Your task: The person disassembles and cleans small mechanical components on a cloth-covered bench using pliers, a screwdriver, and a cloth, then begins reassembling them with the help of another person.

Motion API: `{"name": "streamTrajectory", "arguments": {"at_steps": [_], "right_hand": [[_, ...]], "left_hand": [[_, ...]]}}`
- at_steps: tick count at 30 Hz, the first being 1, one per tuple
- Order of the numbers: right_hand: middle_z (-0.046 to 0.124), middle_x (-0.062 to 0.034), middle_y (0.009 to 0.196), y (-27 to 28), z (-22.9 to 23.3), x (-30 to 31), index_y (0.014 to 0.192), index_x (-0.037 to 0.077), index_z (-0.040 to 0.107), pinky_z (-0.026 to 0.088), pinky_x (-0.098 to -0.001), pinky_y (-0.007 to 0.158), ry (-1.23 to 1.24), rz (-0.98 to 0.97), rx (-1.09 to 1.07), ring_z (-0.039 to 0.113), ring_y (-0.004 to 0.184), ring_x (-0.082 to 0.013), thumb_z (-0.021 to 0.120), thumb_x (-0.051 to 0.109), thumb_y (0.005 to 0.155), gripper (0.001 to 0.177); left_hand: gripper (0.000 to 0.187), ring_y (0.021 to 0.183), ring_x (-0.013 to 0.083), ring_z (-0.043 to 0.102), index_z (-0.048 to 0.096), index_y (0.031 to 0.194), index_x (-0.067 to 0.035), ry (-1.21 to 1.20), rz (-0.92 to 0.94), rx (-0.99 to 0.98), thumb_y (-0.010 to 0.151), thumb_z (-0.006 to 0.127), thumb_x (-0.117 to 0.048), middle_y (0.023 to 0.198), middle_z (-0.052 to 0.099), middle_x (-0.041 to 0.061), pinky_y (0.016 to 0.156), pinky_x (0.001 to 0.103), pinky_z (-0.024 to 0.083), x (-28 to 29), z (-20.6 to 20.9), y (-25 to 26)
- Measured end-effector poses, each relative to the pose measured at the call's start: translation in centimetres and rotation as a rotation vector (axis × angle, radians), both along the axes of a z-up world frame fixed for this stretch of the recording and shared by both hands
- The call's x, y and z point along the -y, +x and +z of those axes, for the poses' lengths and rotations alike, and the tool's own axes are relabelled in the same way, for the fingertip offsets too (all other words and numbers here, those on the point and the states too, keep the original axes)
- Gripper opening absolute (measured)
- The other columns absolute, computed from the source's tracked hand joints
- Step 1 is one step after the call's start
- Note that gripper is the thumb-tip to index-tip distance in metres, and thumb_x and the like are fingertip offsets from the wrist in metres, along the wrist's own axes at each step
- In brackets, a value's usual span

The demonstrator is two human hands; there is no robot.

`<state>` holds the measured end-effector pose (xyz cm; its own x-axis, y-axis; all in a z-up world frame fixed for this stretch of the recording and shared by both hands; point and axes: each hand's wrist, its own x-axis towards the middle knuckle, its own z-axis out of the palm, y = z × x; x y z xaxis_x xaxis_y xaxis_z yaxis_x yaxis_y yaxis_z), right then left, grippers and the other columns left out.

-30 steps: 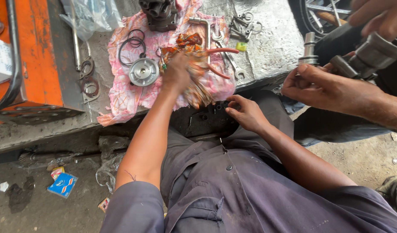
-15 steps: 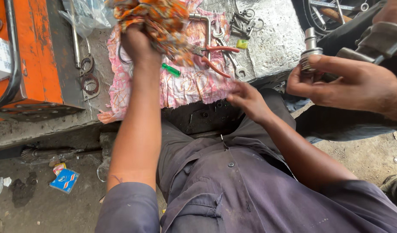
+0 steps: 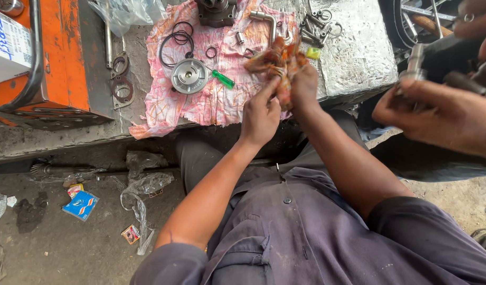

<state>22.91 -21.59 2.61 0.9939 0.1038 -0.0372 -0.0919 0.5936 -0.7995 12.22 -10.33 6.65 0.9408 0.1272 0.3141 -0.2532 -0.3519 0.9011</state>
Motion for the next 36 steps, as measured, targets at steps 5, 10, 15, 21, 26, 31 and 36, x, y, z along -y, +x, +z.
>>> {"name": "streamTrajectory", "arguments": {"at_steps": [5, 10, 15, 21, 26, 31, 36], "right_hand": [[0.07, -0.0131, 0.101, -1.8, 3.7, 0.5, 0.115, 0.0, 0.065, 0.06, -0.0357, 0.072, -0.163, 0.124, -0.301, 0.07, 0.084, -0.0214, 0.044, 0.031, 0.104, 0.039], [0.069, -0.0122, 0.108, -6.8, 4.5, -1.2, 0.119, -0.001, 0.062, 0.06, -0.0331, 0.077, -0.127, 0.329, -0.27, 0.071, 0.092, -0.0184, 0.051, 0.015, 0.099, 0.028], [0.066, -0.0062, 0.125, -10.0, 3.7, -0.9, 0.144, 0.002, 0.052, 0.053, -0.026, 0.094, -0.243, 0.529, 0.067, 0.065, 0.109, -0.0103, 0.051, 0.001, 0.096, 0.048], [0.071, -0.0137, 0.109, -10.6, 4.6, 1.1, 0.136, -0.002, 0.057, 0.057, -0.0323, 0.08, -0.288, 0.665, 0.018, 0.073, 0.097, -0.0213, 0.05, 0.001, 0.1, 0.036], [0.07, -0.0131, 0.095, -10.1, 2.0, 5.8, 0.118, -0.004, 0.063, 0.057, -0.033, 0.075, -0.323, 0.494, -0.189, 0.072, 0.085, -0.0231, 0.054, 0.002, 0.101, 0.02], [0.07, -0.0112, 0.09, -9.6, -0.3, 9.1, 0.11, -0.003, 0.064, 0.057, -0.0323, 0.071, -0.246, 0.394, -0.271, 0.071, 0.078, -0.0209, 0.055, 0.004, 0.101, 0.014], [0.07, -0.0102, 0.086, -9.6, -0.3, 9.6, 0.107, -0.001, 0.066, 0.056, -0.0309, 0.068, -0.266, 0.332, -0.279, 0.071, 0.073, -0.0202, 0.057, 0.007, 0.101, 0.014]], "left_hand": [[0.075, 0.13, 0.0354, 0.054, 0.04, 0.15, -0.002, -0.055, -0.11, 0.174, 0.086, 0.078, -0.012, 0.141, 0.05, 0.024, 0.109, 0.039, 0.048, -1.5, 2.6, -1.3], [0.041, 0.122, 0.0236, 0.066, 0.058, 0.138, 0.001, -0.356, 0.021, 0.095, 0.1, 0.071, -0.007, 0.136, 0.064, 0.015, 0.108, 0.034, 0.054, -2.6, -1.1, -0.5], [0.029, 0.11, 0.0201, 0.07, 0.065, 0.131, 0.003, -0.466, 0.176, 0.064, 0.104, 0.066, -0.009, 0.126, 0.069, 0.014, 0.098, 0.033, 0.057, -4.5, -3.3, -1.5], [0.033, 0.112, 0.0168, 0.066, 0.057, 0.133, 0.004, -0.388, 0.442, 0.273, 0.101, 0.054, -0.004, 0.127, 0.067, 0.009, 0.1, 0.03, 0.055, -11.4, 0.0, -2.2], [0.029, 0.105, 0.0232, 0.071, 0.066, 0.122, 0.001, -0.106, 0.703, 0.203, 0.095, 0.062, -0.004, 0.122, 0.067, 0.017, 0.092, 0.034, 0.061, -21.5, 1.5, -3.2], [0.038, 0.112, 0.0359, 0.066, 0.068, 0.127, -0.004, 0.375, 0.843, -0.007, 0.09, 0.076, -0.014, 0.141, 0.042, 0.032, 0.092, 0.041, 0.059, -26.8, -2.7, -2.6], [0.063, 0.141, 0.0566, 0.034, 0.067, 0.144, -0.012, 0.668, 0.599, -0.264, 0.086, 0.085, -0.027, 0.15, 0.03, 0.039, 0.115, 0.058, 0.038, -26.4, -7.9, -1.3]]}}
